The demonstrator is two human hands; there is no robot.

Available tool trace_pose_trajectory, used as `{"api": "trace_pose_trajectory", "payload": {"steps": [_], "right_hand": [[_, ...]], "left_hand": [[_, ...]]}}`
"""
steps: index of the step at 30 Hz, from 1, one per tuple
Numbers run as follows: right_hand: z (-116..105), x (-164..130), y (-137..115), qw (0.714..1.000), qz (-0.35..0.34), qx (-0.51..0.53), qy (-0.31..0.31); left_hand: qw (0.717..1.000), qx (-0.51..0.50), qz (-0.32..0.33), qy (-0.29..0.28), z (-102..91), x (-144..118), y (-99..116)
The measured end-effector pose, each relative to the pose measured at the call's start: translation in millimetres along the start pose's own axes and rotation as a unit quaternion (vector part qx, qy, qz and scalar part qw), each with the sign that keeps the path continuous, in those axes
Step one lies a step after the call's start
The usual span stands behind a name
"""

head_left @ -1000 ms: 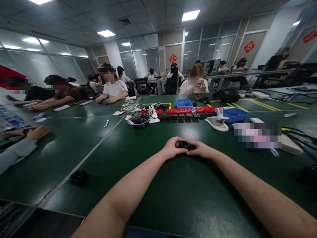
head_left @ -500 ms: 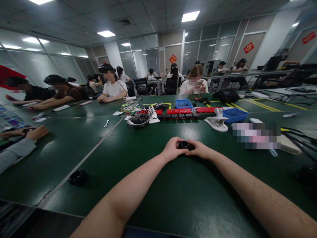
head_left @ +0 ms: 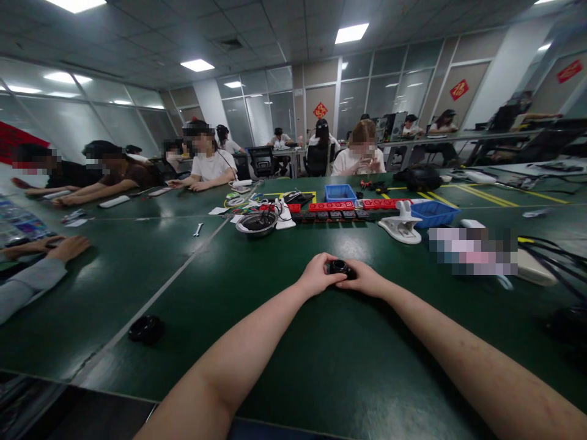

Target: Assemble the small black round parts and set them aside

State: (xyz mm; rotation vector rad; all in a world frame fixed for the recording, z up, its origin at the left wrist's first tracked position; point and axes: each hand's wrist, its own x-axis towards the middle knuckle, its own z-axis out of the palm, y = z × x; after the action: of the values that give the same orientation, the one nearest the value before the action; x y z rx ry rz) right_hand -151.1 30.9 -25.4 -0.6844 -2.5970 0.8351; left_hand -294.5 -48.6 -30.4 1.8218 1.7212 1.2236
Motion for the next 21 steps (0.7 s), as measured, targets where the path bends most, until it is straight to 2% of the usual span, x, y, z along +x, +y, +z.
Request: {"api": "trace_pose_trajectory", "payload": {"steps": [4,8,21], "right_hand": [[-11.2,-0.8,2.4,0.991,-0.038,0.102,-0.083],[-11.5,-0.4,4.4,0.989,-0.048,0.111,-0.09],[-13.5,-1.1,5.3,0.98,-0.029,0.156,-0.123]], "left_hand": [[0.997,-0.054,-0.001,-0.05,-5.0,2.3,-3.6],[0.993,-0.09,-0.001,-0.073,-5.8,3.7,-5.1],[0.989,-0.12,-0.02,-0.085,-6.4,3.3,-3.3]]}}
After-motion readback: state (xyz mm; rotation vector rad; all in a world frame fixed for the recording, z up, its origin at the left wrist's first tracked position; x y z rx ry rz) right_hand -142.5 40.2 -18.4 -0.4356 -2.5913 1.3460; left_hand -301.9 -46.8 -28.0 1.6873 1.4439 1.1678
